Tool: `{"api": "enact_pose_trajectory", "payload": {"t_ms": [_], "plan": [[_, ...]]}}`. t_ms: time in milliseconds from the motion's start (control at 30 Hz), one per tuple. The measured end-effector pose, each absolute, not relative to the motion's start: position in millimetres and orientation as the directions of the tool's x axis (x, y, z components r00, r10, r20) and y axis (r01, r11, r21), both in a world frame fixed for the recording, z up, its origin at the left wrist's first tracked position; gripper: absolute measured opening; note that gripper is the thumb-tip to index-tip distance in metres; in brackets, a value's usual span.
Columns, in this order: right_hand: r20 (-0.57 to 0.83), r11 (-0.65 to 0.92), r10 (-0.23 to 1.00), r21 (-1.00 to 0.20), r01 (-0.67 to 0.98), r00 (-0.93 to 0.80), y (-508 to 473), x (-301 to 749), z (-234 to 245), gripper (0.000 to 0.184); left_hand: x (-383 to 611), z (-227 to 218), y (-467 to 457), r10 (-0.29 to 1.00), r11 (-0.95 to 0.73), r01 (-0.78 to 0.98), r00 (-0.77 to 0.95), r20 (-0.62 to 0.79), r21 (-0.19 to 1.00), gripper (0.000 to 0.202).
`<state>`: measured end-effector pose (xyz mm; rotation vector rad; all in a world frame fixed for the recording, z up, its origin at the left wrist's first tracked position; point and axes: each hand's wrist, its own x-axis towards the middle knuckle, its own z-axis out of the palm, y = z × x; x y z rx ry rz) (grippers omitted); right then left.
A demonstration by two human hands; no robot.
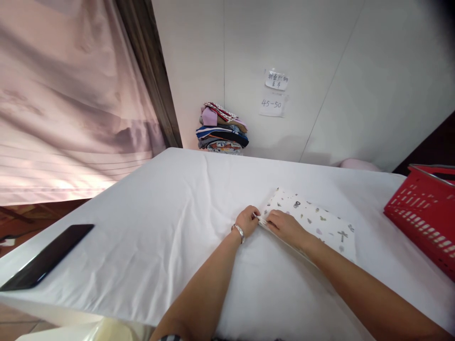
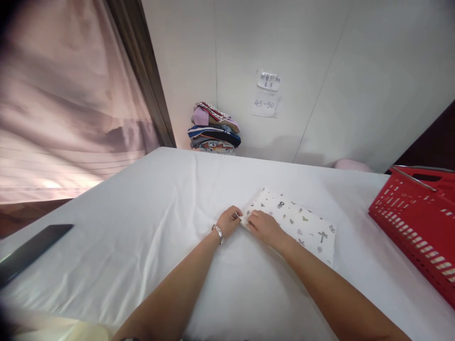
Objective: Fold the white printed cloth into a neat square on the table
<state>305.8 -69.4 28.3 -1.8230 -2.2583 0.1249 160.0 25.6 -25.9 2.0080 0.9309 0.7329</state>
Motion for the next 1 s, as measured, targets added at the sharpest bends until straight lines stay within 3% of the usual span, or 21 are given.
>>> {"api": "enact_pose_trajectory", "payload": {"t_ms": [167, 367, 500, 1000], "plan": [[0.120, 0.211, 0.974, -0.189, 0.959, -0.191, -70.0, 304.9, 29.0, 0.017, 159.9, -25.4, 25.7, 0.814, -0.413, 0.352, 0.557, 0.168, 0.840, 0.019], [0.144, 0.145, 0.981, -0.069, 0.987, -0.134, -67.7, 301.5, 27.1, 0.024, 158.2, -23.5, 24.9, 0.812, -0.395, 0.337, 0.563, 0.153, 0.855, 0.012], [0.119, 0.157, 0.981, -0.033, 0.987, -0.152, -66.9, 300.4, 25.5, 0.021, 152.9, -23.2, 23.4, 0.785, -0.401, 0.268, 0.594, 0.178, 0.876, 0.022], [0.209, 0.156, 0.970, -0.153, 0.976, -0.122, -72.9, 305.0, 17.1, 0.023, 149.1, -23.5, 16.9, 0.738, -0.488, 0.260, 0.633, 0.235, 0.833, 0.031]]}}
